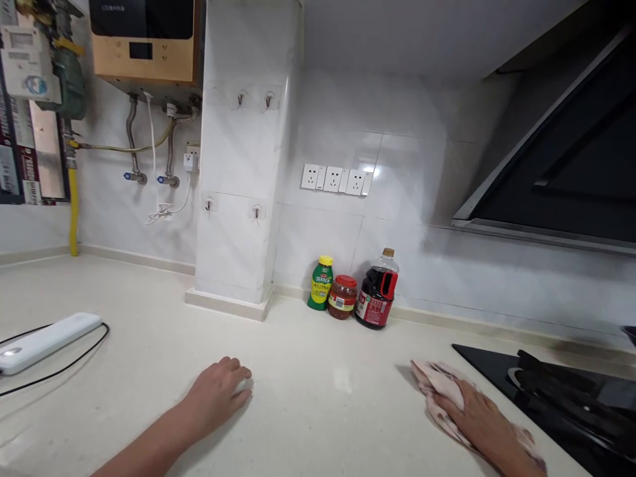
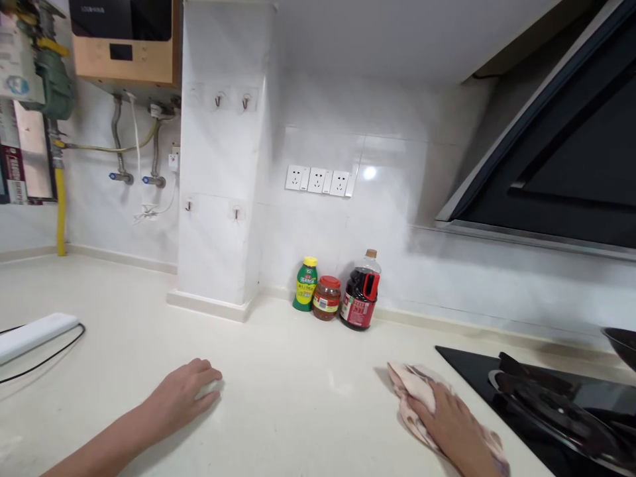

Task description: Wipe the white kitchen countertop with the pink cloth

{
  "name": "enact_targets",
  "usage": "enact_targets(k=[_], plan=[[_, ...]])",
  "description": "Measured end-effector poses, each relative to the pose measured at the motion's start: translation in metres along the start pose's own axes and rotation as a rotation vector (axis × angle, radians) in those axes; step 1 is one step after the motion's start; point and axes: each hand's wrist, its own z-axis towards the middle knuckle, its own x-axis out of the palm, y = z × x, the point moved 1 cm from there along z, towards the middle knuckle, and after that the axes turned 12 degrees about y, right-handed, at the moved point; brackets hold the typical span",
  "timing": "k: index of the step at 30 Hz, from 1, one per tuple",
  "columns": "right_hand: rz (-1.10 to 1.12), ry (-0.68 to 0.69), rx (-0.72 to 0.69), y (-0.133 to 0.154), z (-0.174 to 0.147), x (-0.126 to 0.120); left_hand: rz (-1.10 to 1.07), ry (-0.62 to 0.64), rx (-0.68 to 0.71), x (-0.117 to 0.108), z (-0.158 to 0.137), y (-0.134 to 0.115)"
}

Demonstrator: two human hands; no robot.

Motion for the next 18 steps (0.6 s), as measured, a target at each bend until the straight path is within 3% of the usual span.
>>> enact_targets(k=[5,9,14,18], plan=[[0.057,0.1,0.139,0.063,0.05,0.004,0.037,0.071,0.015,-0.002,-0.001,-0.003],[0.104,0.172,0.123,0.121,0.079,0.01,0.041,0.095,0.018,-0.005,0.0,-0.003],[0.164,0.255,-0.055,0.2,0.09,0.01,0.024,0.072,0.023,-0.004,-0.001,0.001],[0.215,0.324,-0.291,0.257,0.071,0.006,-0.006,0.037,0.045,-0.004,-0.002,0.004]])
